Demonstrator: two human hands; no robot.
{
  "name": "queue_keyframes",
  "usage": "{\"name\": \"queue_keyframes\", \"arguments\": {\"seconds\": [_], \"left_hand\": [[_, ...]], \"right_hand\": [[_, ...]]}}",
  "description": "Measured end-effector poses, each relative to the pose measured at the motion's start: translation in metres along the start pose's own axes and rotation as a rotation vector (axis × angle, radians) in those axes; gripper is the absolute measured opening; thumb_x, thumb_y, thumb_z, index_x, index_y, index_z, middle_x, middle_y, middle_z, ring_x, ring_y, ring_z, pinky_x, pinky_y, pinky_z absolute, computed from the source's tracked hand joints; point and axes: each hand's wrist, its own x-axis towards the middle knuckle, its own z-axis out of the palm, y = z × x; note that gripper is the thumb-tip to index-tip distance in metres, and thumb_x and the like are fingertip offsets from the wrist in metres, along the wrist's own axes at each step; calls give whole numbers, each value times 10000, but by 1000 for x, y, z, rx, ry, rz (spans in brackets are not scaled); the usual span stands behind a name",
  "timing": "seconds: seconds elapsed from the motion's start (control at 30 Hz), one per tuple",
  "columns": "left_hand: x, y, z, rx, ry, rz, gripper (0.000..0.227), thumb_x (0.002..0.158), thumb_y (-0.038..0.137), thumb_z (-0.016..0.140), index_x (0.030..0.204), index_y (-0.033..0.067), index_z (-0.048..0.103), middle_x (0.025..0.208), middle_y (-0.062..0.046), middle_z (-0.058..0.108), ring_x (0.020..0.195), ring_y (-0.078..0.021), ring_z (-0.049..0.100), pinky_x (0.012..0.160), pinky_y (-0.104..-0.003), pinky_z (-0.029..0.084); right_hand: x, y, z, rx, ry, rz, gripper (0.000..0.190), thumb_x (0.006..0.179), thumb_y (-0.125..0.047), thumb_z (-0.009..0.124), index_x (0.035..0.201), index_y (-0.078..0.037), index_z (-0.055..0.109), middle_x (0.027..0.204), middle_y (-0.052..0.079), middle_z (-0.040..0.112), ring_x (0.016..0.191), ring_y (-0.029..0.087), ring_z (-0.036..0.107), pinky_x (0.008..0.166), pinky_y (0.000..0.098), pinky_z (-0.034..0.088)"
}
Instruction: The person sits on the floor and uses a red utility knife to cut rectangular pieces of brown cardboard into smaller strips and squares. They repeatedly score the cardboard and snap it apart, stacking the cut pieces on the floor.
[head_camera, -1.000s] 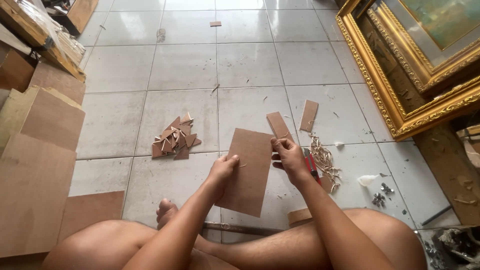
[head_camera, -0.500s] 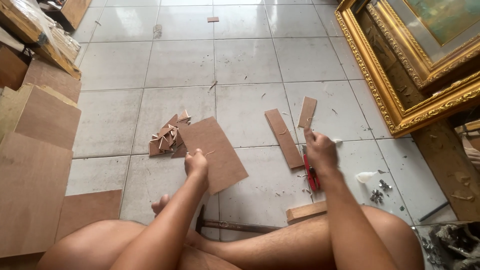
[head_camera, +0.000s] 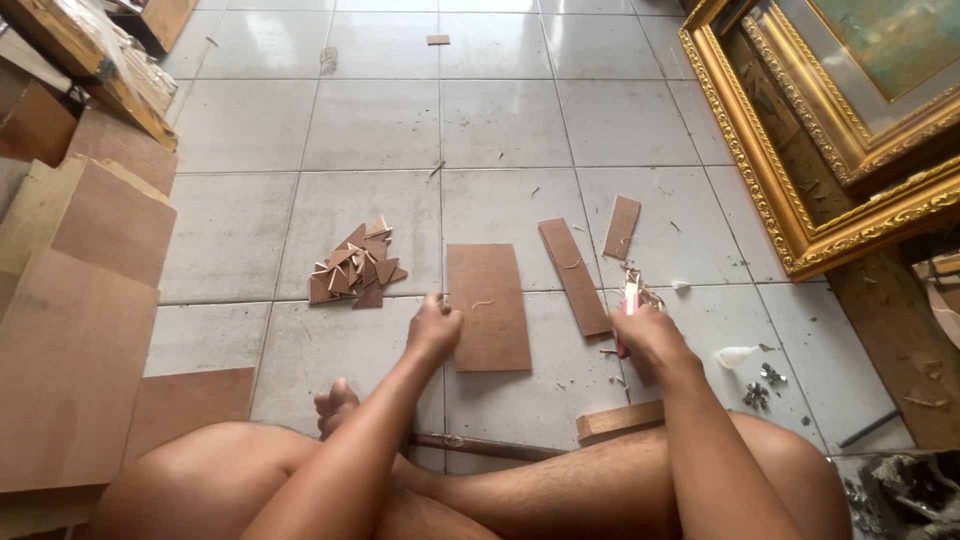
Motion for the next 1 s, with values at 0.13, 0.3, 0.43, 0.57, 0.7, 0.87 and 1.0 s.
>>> {"name": "queue_keyframes", "arguments": {"seconds": [0.13,0.3,0.43,0.57,0.7,0.87,1.0], "left_hand": [[-76,51,-34,560,55,337,913,859,113,691,1728,150,414,1743,-211,418,1590,-502,423,1138,-676,547],[-82,37,-33,1013,-159,433,1013,916,595,799,1781,326,346,1866,-1,321,1631,-469,330,1090,-702,521],[-95,46,-30,1073,-81,450,959,1022,682,667,1788,215,326,1859,-12,349,1604,-406,379,1099,-659,505],[-95,49,-21,1004,-22,468,975,1030,712,644,1768,143,355,1844,-67,382,1547,-408,443,1115,-648,473],[-59,52,-20,1184,-86,515,1128,867,821,730,1731,158,436,1777,-45,474,1556,-351,424,1086,-595,473],[-65,68,-39,1247,-132,526,1238,754,849,788,1738,184,435,1778,-30,478,1572,-351,411,1113,-598,445],[-63,70,-39,1207,-134,546,1266,725,887,746,1741,202,430,1774,-27,491,1556,-352,459,1116,-591,444]], "right_hand": [[-12,-24,-3,296,18,-76,687,930,-393,604,1403,101,672,1147,369,778,886,425,828,705,524,719],[-18,-41,35,502,-181,-158,769,1021,-154,585,1722,-24,296,1190,311,803,826,390,846,631,529,727],[-38,-64,55,442,-249,-227,535,1067,-193,623,1560,-37,484,1115,237,853,754,323,857,578,458,719],[-66,-86,47,219,-262,-359,465,1128,-338,569,1439,8,587,1087,204,876,827,317,871,702,484,706],[-65,-113,51,-1,-191,-397,542,1153,-476,493,1455,-44,621,1323,311,796,1263,466,774,1084,593,619],[-5,-150,82,7,-131,-415,521,1114,-467,588,1482,-100,627,1376,297,771,1309,464,746,1110,578,607],[-16,-202,76,46,-94,-408,529,1125,-413,619,1553,-102,614,1406,306,748,1312,465,742,1103,579,618]]}}
